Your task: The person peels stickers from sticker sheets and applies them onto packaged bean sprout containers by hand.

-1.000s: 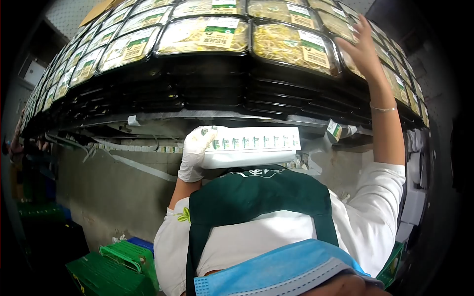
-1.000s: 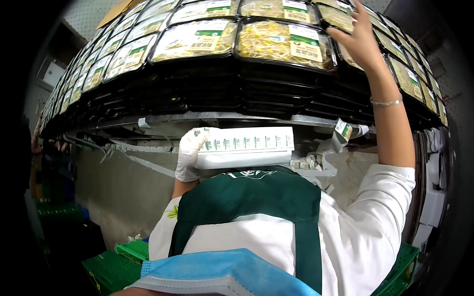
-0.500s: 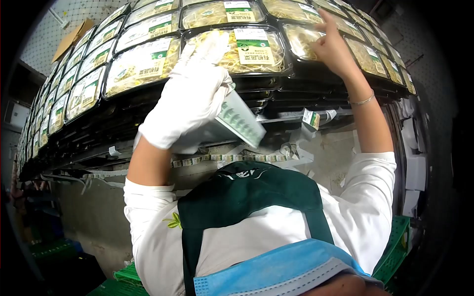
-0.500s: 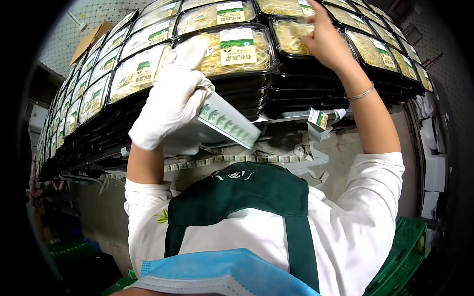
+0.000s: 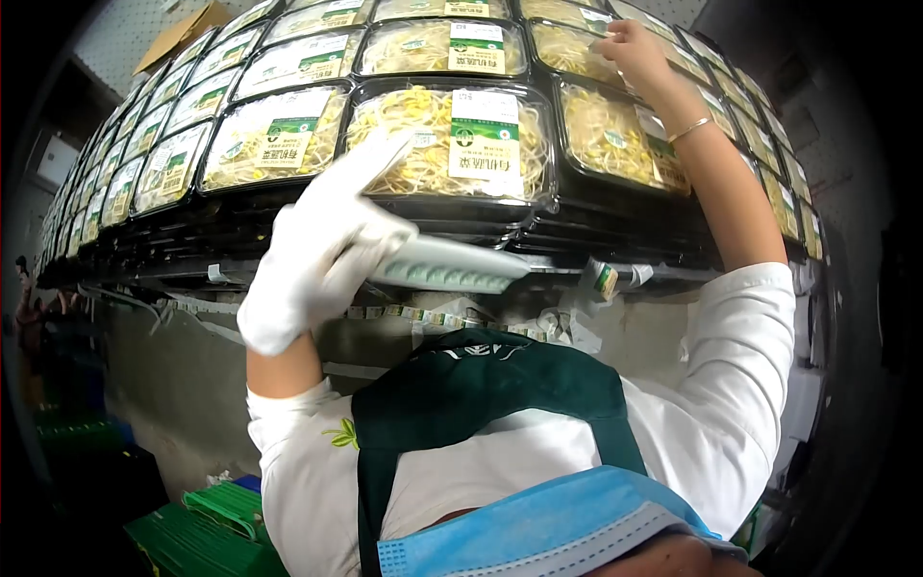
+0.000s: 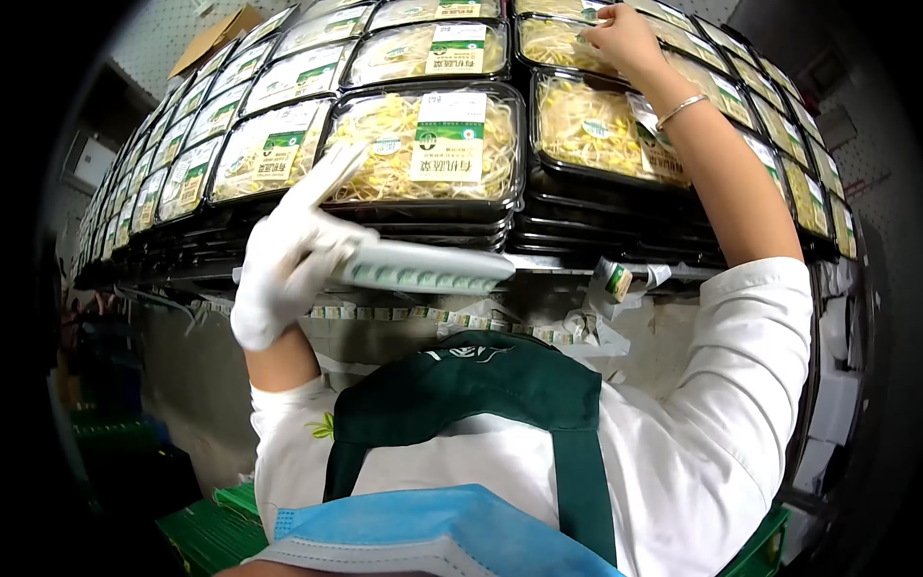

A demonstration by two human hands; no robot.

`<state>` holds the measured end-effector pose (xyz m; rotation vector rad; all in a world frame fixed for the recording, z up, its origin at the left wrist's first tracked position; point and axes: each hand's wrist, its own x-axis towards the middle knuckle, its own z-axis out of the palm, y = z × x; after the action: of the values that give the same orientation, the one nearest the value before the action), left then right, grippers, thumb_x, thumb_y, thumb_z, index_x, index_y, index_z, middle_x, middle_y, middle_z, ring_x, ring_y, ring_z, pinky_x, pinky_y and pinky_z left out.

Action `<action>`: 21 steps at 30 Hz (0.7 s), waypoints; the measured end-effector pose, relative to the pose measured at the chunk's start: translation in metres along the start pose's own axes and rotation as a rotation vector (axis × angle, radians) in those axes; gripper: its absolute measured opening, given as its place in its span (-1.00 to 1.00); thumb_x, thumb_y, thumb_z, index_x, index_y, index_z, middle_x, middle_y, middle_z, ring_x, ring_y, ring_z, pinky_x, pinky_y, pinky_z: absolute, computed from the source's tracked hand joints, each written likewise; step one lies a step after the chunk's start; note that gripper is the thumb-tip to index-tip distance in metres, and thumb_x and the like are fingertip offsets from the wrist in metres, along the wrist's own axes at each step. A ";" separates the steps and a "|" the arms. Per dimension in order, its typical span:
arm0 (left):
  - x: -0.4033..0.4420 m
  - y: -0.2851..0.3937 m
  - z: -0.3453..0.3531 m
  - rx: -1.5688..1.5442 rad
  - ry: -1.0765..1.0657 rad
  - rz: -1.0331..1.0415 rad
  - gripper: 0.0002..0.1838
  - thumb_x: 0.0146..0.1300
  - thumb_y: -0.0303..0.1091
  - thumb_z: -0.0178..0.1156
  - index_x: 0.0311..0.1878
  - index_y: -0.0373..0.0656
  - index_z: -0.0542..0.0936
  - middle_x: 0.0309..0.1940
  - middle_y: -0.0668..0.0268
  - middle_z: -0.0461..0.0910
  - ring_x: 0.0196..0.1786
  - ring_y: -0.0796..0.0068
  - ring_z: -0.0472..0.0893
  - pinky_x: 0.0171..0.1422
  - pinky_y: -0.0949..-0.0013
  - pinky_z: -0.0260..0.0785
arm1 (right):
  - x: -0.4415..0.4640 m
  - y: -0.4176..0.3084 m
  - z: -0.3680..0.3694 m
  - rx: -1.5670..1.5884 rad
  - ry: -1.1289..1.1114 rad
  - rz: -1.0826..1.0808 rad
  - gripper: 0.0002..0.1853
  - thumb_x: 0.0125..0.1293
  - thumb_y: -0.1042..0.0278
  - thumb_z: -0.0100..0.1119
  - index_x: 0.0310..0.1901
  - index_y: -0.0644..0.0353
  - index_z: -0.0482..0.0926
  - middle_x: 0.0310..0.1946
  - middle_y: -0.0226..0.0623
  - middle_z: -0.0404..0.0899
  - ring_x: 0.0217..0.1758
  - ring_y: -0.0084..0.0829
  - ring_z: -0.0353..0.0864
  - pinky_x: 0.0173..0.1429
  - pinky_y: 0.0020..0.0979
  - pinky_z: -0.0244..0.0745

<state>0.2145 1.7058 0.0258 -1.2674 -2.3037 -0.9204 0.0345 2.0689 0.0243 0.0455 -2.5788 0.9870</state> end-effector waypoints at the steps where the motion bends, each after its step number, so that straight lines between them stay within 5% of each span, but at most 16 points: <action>1: -0.011 0.004 0.005 -0.089 0.113 -0.028 -0.88 -0.17 -0.61 0.13 -0.46 -0.28 0.52 -0.08 -0.06 0.44 -0.03 0.07 0.47 0.09 0.28 0.26 | 0.001 -0.006 0.005 -0.129 0.016 -0.072 -0.51 -0.02 0.27 0.19 -0.06 0.32 0.34 -0.37 -0.28 0.50 -0.40 -0.50 0.45 -0.35 -0.49 0.34; 2: -0.023 0.009 0.010 -0.178 0.229 -0.054 -0.85 -0.19 -0.64 0.11 -0.44 -0.31 0.54 -0.09 -0.09 0.44 -0.03 0.09 0.47 0.10 0.29 0.27 | -0.001 -0.010 0.010 -0.295 0.000 -0.192 -0.52 -0.01 0.29 0.18 -0.05 0.31 0.31 -0.41 -0.23 0.50 -0.42 -0.39 0.49 -0.31 -0.44 0.37; 4: -0.050 0.037 0.013 -0.579 0.224 -0.588 -0.83 -0.12 -0.60 0.08 -0.38 -0.37 0.55 -0.13 -0.10 0.47 -0.04 0.13 0.49 0.05 0.34 0.30 | -0.006 -0.018 0.012 -0.449 -0.093 -0.264 -0.48 0.02 0.27 0.13 0.03 0.24 0.26 -0.38 -0.08 0.54 -0.23 -0.15 0.52 -0.13 -0.29 0.40; 6: -0.081 0.030 0.029 -0.747 0.159 -0.537 -0.80 0.00 -0.51 0.05 -0.30 -0.39 0.55 -0.18 -0.06 0.50 -0.08 0.22 0.51 0.01 0.39 0.31 | 0.000 -0.009 0.007 -0.748 -0.089 -0.226 -0.41 0.08 0.01 0.03 0.11 0.12 0.22 -0.16 0.02 0.46 -0.01 -0.06 0.40 0.04 -0.21 0.31; 10: -0.099 0.026 0.061 -0.801 0.324 -0.681 -0.76 0.13 -0.38 0.04 -0.28 -0.39 0.54 -0.19 0.02 0.52 -0.14 0.32 0.52 -0.04 0.41 0.32 | 0.031 0.024 -0.018 -0.730 -0.253 -0.098 -0.07 -0.10 -0.42 -0.02 0.19 0.15 0.14 0.01 0.20 0.28 0.15 0.03 0.21 0.16 -0.14 0.17; 12: -0.102 0.018 0.072 -0.828 0.338 -0.708 -0.79 0.13 -0.38 0.07 -0.30 -0.37 0.53 -0.19 0.04 0.52 -0.17 0.34 0.53 -0.08 0.41 0.33 | 0.048 0.024 -0.023 -0.859 -0.156 -0.210 -0.05 -0.12 -0.41 0.02 0.18 0.22 0.16 -0.02 0.22 0.31 0.14 0.03 0.23 0.15 -0.16 0.18; 14: -0.107 0.010 0.082 -0.777 0.333 -0.706 -0.83 0.12 -0.44 0.09 -0.27 -0.36 0.51 -0.28 0.15 0.54 -0.27 0.47 0.51 -0.17 0.48 0.33 | 0.072 0.014 -0.015 -0.666 -0.201 -0.149 -0.08 -0.11 -0.38 0.03 0.13 0.28 0.24 0.02 0.15 0.30 0.18 0.00 0.20 0.18 -0.18 0.17; 16: -0.113 0.006 0.092 -0.825 0.295 -0.846 -0.81 0.13 -0.38 0.10 -0.33 -0.37 0.48 -0.26 0.02 0.52 -0.25 0.45 0.54 -0.18 0.56 0.35 | 0.091 0.016 0.010 -0.495 -0.136 -0.127 -0.09 -0.10 -0.40 0.00 0.11 0.30 0.27 0.00 0.09 0.34 0.17 -0.06 0.24 0.19 -0.23 0.18; 17: -0.123 0.002 0.098 -0.964 0.348 -0.862 -0.85 0.15 -0.45 0.08 -0.31 -0.38 0.46 -0.26 0.04 0.53 -0.26 0.50 0.54 -0.20 0.59 0.36 | 0.095 0.013 0.019 -0.584 -0.060 -0.132 -0.21 -0.03 -0.21 0.08 0.07 0.33 0.30 -0.07 0.07 0.41 0.04 -0.15 0.39 0.10 -0.29 0.28; 20: -0.135 0.000 0.100 -0.983 0.301 -1.011 -0.84 0.15 -0.42 0.08 -0.31 -0.34 0.45 -0.23 0.00 0.52 -0.21 0.40 0.55 -0.10 0.44 0.42 | 0.124 0.035 0.022 -0.409 -0.035 -0.136 -0.34 0.06 -0.05 0.09 0.06 0.34 0.29 -0.03 0.01 0.39 0.06 -0.17 0.37 0.09 -0.33 0.26; 21: -0.141 -0.003 0.102 -0.987 0.286 -1.013 -0.84 0.15 -0.42 0.08 -0.31 -0.34 0.45 -0.23 0.00 0.52 -0.21 0.40 0.55 -0.10 0.44 0.42 | 0.117 0.027 0.009 -0.413 0.026 -0.225 -0.42 0.07 0.08 0.12 0.04 0.30 0.31 -0.10 -0.05 0.44 -0.09 -0.25 0.46 -0.02 -0.36 0.33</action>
<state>0.2883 1.6886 -0.1310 0.0131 -2.1998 -2.5519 -0.0818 2.0953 0.0425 0.2043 -2.6279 0.3640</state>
